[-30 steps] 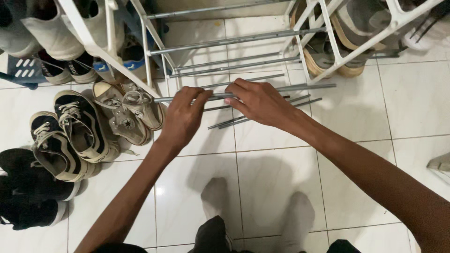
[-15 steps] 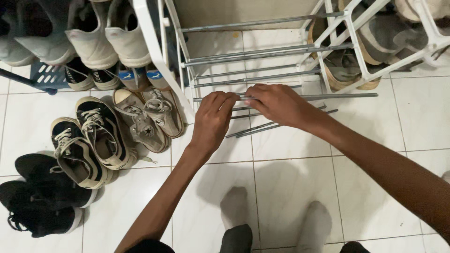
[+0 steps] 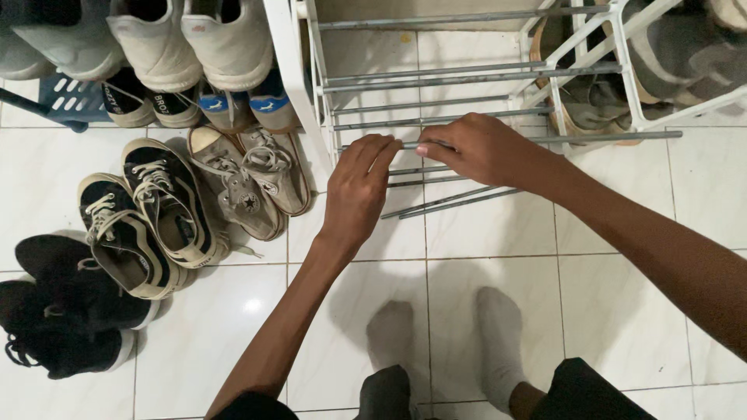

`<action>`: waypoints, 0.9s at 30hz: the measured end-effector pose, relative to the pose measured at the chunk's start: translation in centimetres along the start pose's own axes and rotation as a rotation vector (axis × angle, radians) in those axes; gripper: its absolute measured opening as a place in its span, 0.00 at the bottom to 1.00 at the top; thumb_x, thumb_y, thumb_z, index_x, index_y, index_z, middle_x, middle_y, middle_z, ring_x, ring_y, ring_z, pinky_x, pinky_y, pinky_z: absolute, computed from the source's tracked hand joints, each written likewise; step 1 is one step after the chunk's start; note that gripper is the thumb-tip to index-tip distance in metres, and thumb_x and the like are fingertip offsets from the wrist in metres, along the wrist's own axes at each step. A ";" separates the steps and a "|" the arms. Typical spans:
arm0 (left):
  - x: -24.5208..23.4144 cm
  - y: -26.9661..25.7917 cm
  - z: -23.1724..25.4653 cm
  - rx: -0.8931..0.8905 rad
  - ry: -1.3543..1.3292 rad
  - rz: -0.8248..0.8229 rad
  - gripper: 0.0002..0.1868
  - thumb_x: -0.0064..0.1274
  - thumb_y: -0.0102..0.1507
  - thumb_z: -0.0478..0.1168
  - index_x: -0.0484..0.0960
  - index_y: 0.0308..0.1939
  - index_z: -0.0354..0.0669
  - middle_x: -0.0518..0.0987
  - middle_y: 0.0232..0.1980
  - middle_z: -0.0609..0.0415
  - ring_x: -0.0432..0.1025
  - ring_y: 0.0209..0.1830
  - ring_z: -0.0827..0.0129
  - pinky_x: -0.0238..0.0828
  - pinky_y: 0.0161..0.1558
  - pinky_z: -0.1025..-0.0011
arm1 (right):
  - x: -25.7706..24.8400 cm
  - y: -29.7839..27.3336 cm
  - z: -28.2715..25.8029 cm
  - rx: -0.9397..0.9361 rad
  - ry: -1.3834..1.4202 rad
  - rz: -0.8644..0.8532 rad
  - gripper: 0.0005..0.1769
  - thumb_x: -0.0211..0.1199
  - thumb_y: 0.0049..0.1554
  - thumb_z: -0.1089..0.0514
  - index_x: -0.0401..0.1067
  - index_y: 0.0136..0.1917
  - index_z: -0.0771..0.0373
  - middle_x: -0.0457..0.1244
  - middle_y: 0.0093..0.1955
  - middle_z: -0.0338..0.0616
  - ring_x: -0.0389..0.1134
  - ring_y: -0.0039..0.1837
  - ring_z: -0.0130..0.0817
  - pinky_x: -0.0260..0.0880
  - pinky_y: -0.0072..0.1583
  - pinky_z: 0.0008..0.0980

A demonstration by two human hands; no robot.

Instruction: The person assembles a metal shoe rack by inserting horizontal rods into the side frames. After completing the assembly, the person places several pairs of shoes onto the rack shelves.

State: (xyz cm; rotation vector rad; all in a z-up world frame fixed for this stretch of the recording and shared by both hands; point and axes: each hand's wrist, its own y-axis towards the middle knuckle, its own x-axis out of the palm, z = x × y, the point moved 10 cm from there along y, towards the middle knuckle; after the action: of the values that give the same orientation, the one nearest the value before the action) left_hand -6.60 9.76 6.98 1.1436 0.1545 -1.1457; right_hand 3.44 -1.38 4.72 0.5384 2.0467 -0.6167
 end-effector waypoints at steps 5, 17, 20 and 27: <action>-0.5 -1.3 -0.4 -0.018 0.039 0.014 0.21 0.57 0.58 0.22 0.80 0.55 0.33 0.78 0.55 0.47 0.74 0.56 0.53 0.74 0.58 0.59 | -0.2 0.6 -1.0 -0.116 0.074 0.168 0.17 0.55 0.67 0.50 0.75 0.58 0.63 0.66 0.35 0.55 0.68 0.37 0.53 0.67 0.44 0.48; -3.0 -4.9 -1.9 -0.312 0.179 0.304 0.17 0.63 0.68 0.29 0.71 0.55 0.33 0.72 0.53 0.43 0.70 0.54 0.51 0.69 0.55 0.58 | 1.8 0.4 -3.5 -0.150 0.169 0.414 0.12 0.61 0.65 0.54 0.76 0.49 0.66 0.67 0.39 0.49 0.68 0.33 0.46 0.67 0.37 0.43; -3.4 -5.3 -2.7 -0.383 0.175 0.366 0.20 0.62 0.70 0.29 0.67 0.59 0.33 0.70 0.57 0.42 0.69 0.56 0.53 0.68 0.58 0.60 | 1.4 0.1 -3.7 -0.170 0.158 0.450 0.13 0.62 0.65 0.52 0.77 0.47 0.65 0.67 0.37 0.47 0.67 0.32 0.45 0.66 0.36 0.42; -3.2 -5.7 -4.1 -0.524 0.119 0.413 0.19 0.61 0.71 0.29 0.69 0.60 0.32 0.73 0.54 0.45 0.73 0.51 0.59 0.71 0.55 0.63 | 0.9 -0.4 -3.1 -0.138 0.083 0.461 0.14 0.63 0.64 0.49 0.77 0.46 0.62 0.66 0.34 0.46 0.67 0.32 0.45 0.65 0.34 0.44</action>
State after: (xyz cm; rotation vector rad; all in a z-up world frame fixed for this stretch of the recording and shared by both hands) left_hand -10.74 15.17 3.43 0.7277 0.2781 -0.6167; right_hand 0.82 0.33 5.48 0.9285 1.9295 -0.1794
